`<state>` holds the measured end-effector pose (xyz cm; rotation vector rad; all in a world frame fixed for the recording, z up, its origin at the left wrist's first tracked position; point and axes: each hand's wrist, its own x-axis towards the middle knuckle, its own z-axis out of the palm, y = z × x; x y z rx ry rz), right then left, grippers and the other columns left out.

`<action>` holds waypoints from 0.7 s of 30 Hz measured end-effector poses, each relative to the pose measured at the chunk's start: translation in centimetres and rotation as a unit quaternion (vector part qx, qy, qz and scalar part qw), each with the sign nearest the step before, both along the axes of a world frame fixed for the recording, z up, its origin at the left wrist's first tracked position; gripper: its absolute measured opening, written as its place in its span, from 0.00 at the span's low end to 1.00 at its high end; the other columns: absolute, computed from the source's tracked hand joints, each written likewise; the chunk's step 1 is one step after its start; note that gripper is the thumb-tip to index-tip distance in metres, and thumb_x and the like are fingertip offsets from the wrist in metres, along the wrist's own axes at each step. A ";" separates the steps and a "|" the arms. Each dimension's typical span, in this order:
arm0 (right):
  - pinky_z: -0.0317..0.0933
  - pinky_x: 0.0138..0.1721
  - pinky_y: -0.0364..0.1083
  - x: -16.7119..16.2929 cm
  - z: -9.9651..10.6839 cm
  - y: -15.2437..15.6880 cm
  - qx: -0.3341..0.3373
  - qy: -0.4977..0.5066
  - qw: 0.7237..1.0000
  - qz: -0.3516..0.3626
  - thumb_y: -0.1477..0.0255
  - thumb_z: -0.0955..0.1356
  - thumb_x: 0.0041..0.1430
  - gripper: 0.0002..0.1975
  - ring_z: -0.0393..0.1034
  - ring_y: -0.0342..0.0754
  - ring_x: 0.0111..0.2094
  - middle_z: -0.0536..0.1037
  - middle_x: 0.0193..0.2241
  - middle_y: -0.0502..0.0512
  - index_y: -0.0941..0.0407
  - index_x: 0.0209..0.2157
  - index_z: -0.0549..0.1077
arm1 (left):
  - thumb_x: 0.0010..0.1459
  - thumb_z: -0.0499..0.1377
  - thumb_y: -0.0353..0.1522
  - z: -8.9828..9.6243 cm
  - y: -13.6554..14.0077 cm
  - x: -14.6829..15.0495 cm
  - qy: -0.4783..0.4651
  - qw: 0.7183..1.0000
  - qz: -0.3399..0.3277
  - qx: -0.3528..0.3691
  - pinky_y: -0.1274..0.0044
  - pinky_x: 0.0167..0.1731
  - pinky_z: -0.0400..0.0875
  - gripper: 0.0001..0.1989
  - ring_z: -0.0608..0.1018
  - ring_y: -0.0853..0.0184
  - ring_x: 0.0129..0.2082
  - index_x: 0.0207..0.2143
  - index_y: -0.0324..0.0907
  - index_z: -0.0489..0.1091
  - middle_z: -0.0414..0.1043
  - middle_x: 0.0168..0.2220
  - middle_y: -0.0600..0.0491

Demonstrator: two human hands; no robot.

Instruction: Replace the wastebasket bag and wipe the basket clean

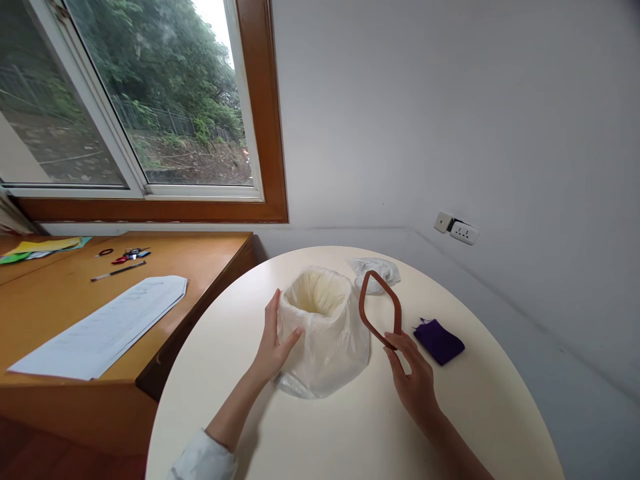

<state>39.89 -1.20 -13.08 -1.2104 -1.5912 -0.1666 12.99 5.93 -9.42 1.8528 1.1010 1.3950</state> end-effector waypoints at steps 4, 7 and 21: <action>0.64 0.48 0.56 -0.2 0.0 0.0 0.011 -0.006 1.000 0.010 0.77 0.63 0.57 0.10 0.69 0.50 0.43 0.75 0.37 0.56 0.54 0.41 0.70 | 0.54 0.57 0.36 0.5 -0.6 0.3 0.041 0.998 0.014 0.043 0.58 0.59 0.43 0.40 0.44 0.56 0.63 0.62 0.49 0.36 0.38 0.63 0.47; 0.63 0.49 0.57 -0.3 -0.1 0.0 0.020 -0.011 1.000 0.022 0.78 0.63 0.56 0.10 0.70 0.50 0.43 0.75 0.38 0.56 0.54 0.40 0.70 | 0.54 0.57 0.35 0.8 -1.0 0.6 0.067 0.994 0.034 0.079 0.56 0.58 0.43 0.39 0.43 0.55 0.63 0.62 0.49 0.38 0.38 0.62 0.46; 0.63 0.48 0.59 -1.8 0.6 -0.7 0.074 -0.079 0.991 0.081 0.83 0.65 0.53 0.17 0.70 0.50 0.42 0.74 0.35 0.56 0.54 0.44 0.68 | 0.54 0.55 0.31 1.8 -2.2 0.8 0.062 0.975 0.093 0.190 0.61 0.53 0.57 0.12 0.60 0.55 0.54 0.42 0.47 0.67 0.56 0.52 0.48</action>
